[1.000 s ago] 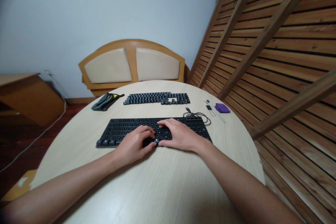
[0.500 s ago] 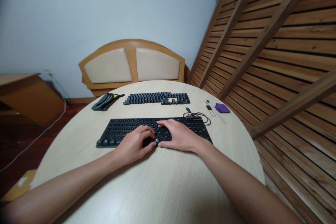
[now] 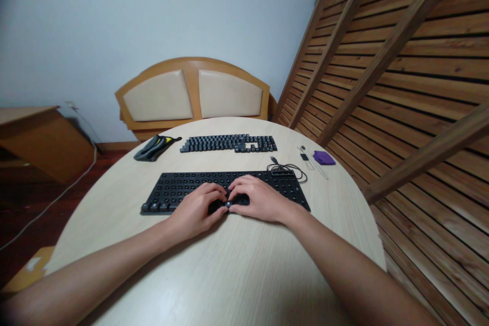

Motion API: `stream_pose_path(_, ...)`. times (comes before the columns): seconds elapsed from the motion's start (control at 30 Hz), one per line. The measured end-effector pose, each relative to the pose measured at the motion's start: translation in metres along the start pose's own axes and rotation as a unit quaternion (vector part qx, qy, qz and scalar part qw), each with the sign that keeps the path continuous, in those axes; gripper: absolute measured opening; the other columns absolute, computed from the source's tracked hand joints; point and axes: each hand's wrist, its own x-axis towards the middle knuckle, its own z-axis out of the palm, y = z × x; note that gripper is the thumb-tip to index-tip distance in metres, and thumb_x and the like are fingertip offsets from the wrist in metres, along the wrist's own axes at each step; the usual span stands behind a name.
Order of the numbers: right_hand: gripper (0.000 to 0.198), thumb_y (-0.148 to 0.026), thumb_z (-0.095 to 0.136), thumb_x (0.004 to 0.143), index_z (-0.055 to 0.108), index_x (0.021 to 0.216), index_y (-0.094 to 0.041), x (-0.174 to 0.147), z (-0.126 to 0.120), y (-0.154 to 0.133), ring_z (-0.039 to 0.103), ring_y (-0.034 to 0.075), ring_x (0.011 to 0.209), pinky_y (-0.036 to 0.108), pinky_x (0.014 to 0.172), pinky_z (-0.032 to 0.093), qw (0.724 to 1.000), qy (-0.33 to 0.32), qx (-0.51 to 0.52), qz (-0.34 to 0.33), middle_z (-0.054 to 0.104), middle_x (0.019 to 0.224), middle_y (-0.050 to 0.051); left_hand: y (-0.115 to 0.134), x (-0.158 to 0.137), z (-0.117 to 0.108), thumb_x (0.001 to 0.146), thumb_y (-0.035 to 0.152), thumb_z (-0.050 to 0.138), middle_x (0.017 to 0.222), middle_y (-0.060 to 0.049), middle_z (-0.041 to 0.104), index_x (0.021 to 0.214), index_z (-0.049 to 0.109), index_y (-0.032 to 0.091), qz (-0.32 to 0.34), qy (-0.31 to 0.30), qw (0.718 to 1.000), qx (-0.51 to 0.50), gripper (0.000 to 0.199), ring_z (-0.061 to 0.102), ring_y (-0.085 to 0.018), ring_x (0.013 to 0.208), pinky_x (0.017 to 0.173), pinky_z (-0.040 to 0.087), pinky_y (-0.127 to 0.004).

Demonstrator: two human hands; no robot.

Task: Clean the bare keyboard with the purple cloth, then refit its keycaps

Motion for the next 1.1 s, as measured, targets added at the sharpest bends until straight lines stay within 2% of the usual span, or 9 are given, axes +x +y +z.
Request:
stream_pose_path(0.3,0.013,-0.034,0.072,0.084,0.071,0.089,-0.022,0.002,0.0059,0.0032,0.062,0.021,0.108,0.041,0.1,0.046,0.998,-0.004,0.056,0.004,0.07,0.106,0.005,0.0009,0.0002,0.0021,0.089,0.022,0.063,0.107,-0.006,0.068,0.098,0.066,0.019,0.008,0.009,1.0,-0.007,0.01,0.06,-0.024,0.102,0.092,0.05,-0.038)
stream_pose_path(0.57,0.009,-0.03,0.072,0.084,0.071,0.086,-0.021,0.0031,0.0043,0.0038,0.06,0.021,0.112,0.041,0.102,0.045,0.996,-0.007,0.088,-0.003,0.073,0.101,0.005,0.0042,-0.0001,0.0035,0.092,0.021,0.06,0.101,-0.006,0.069,0.098,0.064,0.017,0.011,0.01,1.0,-0.006,0.008,0.059,-0.024,0.101,0.092,0.049,-0.039)
stream_pose_path(1.1,0.012,-0.032,0.073,0.084,0.072,0.088,-0.021,0.0019,0.0066,0.0057,0.061,0.024,0.117,0.041,0.101,0.046,0.998,-0.009,0.068,0.005,0.075,0.102,0.005,0.0035,0.001,0.0044,0.09,0.019,0.064,0.099,-0.006,0.07,0.097,0.065,0.016,0.009,0.009,1.0,-0.008,0.008,0.059,-0.024,0.1,0.093,0.049,-0.038)
